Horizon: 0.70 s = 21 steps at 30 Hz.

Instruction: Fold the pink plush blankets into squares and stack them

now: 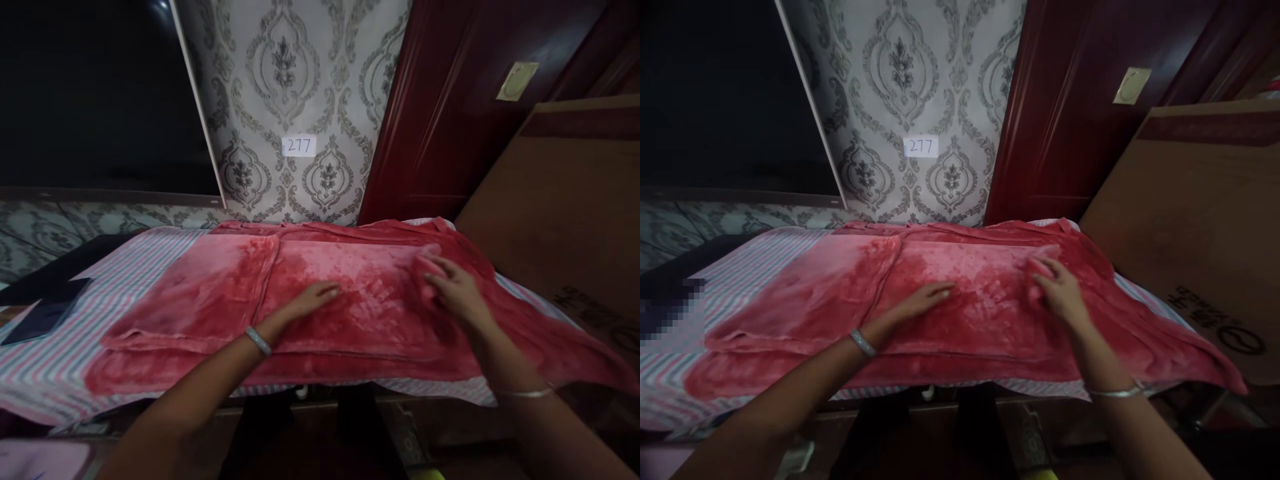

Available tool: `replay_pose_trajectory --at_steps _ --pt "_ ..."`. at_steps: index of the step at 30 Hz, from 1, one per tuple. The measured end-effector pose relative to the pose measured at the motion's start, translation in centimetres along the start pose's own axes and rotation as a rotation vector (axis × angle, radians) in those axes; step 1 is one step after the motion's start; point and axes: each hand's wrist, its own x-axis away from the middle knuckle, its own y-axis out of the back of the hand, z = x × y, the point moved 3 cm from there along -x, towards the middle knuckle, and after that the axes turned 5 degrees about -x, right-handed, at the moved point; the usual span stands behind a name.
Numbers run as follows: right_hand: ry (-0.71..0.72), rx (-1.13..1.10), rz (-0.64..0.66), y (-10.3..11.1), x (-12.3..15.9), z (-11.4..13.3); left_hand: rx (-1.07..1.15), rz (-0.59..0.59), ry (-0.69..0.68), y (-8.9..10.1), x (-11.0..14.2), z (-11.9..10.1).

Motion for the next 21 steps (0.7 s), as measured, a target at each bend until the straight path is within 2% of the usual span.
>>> replay_pose_trajectory --at_steps 2,4,7,9,11,15,21 --pt "0.141 -0.243 0.086 -4.5 1.1 4.1 0.324 -0.129 0.134 1.6 -0.9 0.6" --pt "0.317 -0.324 0.156 -8.9 3.2 7.2 0.568 -0.187 0.253 2.8 -1.5 1.3" --pt "0.420 -0.310 0.304 -14.3 7.2 8.8 0.754 -0.178 0.372 3.7 -1.9 2.1" --pt "0.452 -0.284 0.368 -16.3 9.7 8.6 0.780 -0.169 0.404 3.9 -2.0 2.4" --pt "0.466 -0.268 0.355 -16.7 11.4 8.2 0.766 -0.183 0.405 3.9 -2.2 2.6" --pt "0.442 -0.207 0.243 -15.7 13.1 7.7 0.716 -0.253 0.396 3.4 -3.1 2.8" --pt "0.432 -0.056 0.186 -15.4 14.1 7.8 0.576 -0.379 0.344 2.2 -6.7 1.9"
